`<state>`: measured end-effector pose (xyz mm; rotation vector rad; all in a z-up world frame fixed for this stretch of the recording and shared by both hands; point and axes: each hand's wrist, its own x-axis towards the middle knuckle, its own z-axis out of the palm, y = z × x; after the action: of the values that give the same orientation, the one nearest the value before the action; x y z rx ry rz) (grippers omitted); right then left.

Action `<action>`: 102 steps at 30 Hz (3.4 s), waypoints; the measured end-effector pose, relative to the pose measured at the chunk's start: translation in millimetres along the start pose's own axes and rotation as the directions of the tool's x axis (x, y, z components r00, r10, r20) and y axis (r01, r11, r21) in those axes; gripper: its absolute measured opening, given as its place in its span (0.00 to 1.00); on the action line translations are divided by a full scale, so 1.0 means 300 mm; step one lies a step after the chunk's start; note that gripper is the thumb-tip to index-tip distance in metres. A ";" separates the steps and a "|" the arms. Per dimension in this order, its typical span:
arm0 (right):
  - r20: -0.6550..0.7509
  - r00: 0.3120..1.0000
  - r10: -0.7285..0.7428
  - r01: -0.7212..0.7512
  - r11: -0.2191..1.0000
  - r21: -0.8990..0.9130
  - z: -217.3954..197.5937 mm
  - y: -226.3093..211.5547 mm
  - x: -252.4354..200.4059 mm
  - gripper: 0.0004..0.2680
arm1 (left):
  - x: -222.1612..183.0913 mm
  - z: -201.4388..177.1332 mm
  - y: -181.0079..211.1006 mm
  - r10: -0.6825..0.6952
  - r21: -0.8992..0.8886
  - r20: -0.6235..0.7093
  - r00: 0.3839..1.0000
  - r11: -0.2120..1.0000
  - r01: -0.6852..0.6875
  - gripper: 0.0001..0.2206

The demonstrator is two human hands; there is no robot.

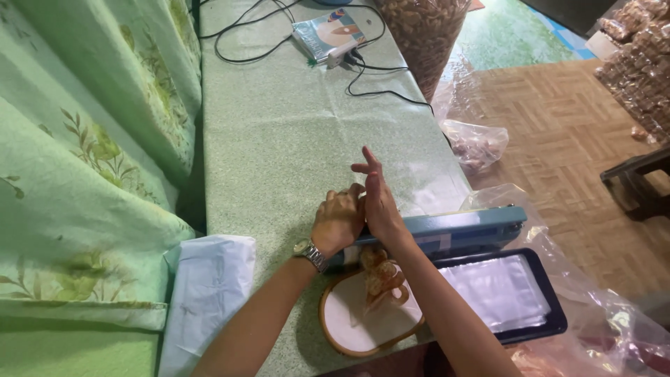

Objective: Packaging snacks by scooping them into bags and sealing the bags with a heat sealer

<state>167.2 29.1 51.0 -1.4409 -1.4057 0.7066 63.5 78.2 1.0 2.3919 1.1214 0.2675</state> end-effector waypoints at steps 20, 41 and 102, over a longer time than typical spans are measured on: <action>0.115 0.726 0.678 -0.658 0.636 0.403 -0.119 0.161 -0.508 0.15 | 0.007 -0.032 0.011 -0.056 -0.139 -0.018 0.998 0.989 0.053 0.15; 0.095 0.675 0.732 -0.658 0.538 0.526 -0.075 0.129 -0.447 0.27 | -0.023 -0.109 0.064 -0.046 -0.147 0.018 0.999 0.988 0.048 0.19; -0.385 0.922 0.045 -0.290 0.738 -0.610 -0.414 0.336 -0.896 0.05 | -0.312 0.401 0.432 0.667 0.020 0.051 0.744 0.744 -0.668 0.19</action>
<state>274.9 -245.8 -52.5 -2.1516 -1.2976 0.0109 134.1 -105.3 -35.5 2.7353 0.1893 0.4294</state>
